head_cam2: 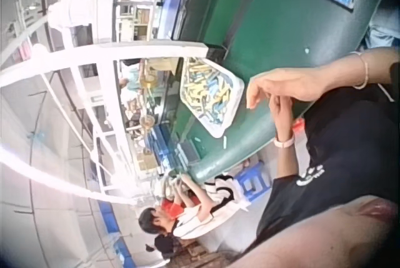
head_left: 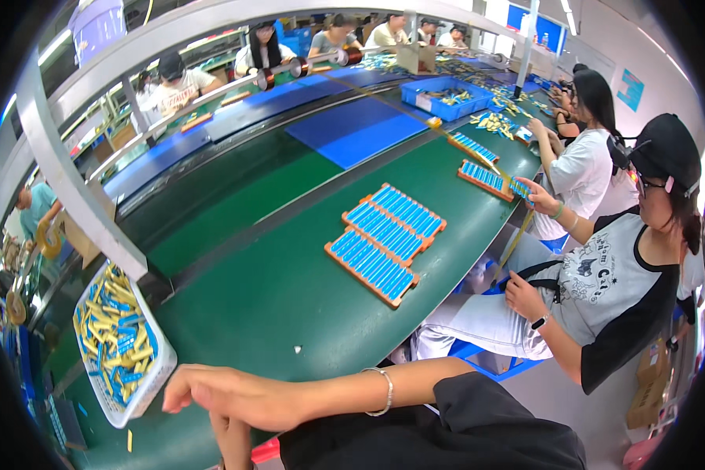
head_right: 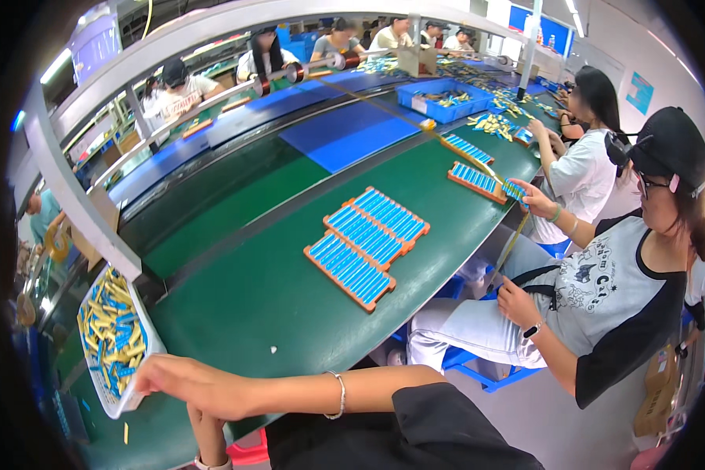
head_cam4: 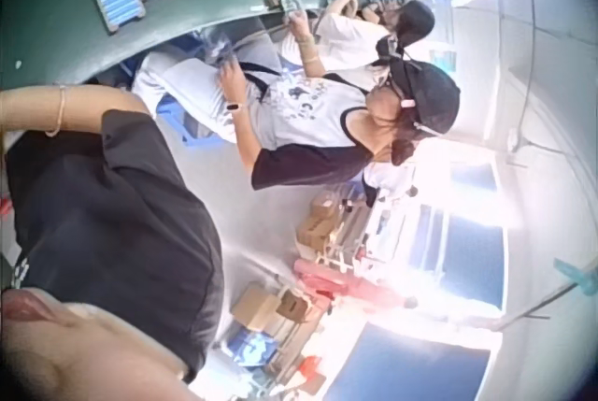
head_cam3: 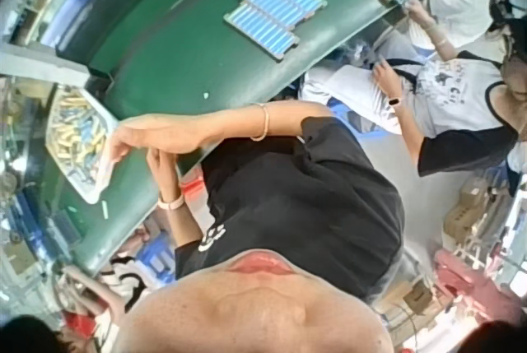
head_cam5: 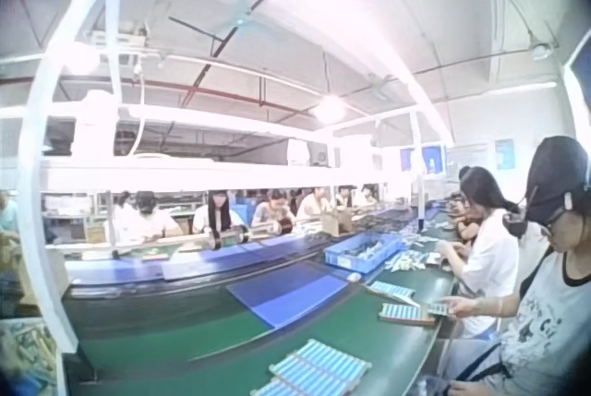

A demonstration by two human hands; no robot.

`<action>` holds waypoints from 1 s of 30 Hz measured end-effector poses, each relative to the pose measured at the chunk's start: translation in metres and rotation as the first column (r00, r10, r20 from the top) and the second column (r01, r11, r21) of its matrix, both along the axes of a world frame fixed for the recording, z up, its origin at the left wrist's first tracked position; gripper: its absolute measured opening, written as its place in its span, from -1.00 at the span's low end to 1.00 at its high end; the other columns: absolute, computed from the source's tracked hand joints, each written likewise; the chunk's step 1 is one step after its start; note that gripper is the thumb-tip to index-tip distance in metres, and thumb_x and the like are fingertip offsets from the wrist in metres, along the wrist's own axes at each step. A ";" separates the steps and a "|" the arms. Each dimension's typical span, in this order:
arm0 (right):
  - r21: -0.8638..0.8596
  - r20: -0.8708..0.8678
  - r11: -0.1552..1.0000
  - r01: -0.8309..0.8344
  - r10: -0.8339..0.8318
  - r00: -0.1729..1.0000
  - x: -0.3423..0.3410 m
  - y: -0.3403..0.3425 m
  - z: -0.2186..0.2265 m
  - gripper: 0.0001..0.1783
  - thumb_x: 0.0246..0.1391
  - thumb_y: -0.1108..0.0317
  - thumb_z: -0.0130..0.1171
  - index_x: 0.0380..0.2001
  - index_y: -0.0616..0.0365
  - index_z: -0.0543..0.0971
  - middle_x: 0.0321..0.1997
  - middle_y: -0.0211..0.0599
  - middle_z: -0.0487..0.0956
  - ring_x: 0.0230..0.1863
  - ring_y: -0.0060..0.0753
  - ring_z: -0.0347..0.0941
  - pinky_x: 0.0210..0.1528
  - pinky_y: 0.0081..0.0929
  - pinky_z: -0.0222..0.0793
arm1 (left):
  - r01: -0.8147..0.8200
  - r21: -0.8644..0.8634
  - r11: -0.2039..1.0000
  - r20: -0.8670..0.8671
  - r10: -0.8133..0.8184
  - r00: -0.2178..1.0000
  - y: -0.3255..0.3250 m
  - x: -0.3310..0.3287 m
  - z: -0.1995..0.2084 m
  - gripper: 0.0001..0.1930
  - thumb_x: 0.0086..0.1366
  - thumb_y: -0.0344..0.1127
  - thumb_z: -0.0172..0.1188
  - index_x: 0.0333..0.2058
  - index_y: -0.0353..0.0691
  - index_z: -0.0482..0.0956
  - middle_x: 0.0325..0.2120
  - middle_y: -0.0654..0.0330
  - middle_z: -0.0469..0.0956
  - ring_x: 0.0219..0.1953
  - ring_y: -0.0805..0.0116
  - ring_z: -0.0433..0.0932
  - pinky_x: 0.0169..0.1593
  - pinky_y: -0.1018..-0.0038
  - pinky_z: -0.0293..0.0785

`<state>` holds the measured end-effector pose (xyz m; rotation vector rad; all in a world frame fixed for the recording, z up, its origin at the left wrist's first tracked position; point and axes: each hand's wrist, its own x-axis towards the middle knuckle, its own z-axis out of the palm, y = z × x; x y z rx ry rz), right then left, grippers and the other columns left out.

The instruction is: The person assembles parts on a factory line by taking plastic strips from a container and placing them into slots on a tray by hand, then pressing them into place.

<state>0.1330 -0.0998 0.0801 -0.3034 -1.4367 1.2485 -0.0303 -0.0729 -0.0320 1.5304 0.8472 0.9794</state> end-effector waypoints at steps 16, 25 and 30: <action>0.656 0.341 0.714 0.245 -0.570 0.748 0.005 0.074 -0.089 -0.65 0.03 0.12 0.08 -0.63 0.17 0.49 -0.59 -0.10 0.47 -0.49 -0.01 0.41 -0.41 -0.15 0.28 | 0.117 0.160 0.980 -0.171 -0.089 0.981 0.099 0.034 0.023 -0.83 0.26 -0.47 0.08 -0.47 -0.35 0.30 -0.55 0.27 0.36 -0.44 0.53 0.33 -0.31 0.55 0.40; 0.732 0.246 0.645 0.219 -0.550 0.798 0.016 0.064 -0.104 -0.64 0.11 0.15 0.08 -0.69 0.08 0.49 -0.68 -0.22 0.46 -0.60 -0.11 0.40 -0.52 -0.21 0.29 | 0.078 0.132 0.988 -0.365 -0.024 0.931 0.092 0.049 0.024 -0.66 0.32 -0.34 0.12 -0.58 -0.30 0.24 -0.68 0.30 0.23 -0.58 0.52 0.16 -0.53 0.50 0.14; 0.728 0.252 0.623 0.285 -0.630 0.735 -0.001 0.073 -0.136 -0.63 -0.03 0.16 0.12 -0.78 0.15 0.46 -0.70 -0.18 0.46 -0.57 -0.05 0.41 -0.46 -0.19 0.25 | 0.065 0.157 0.985 -0.396 0.002 0.918 0.086 0.050 0.033 -0.66 0.32 -0.33 0.12 -0.58 -0.27 0.22 -0.69 0.31 0.18 -0.59 0.51 0.11 -0.54 0.49 0.10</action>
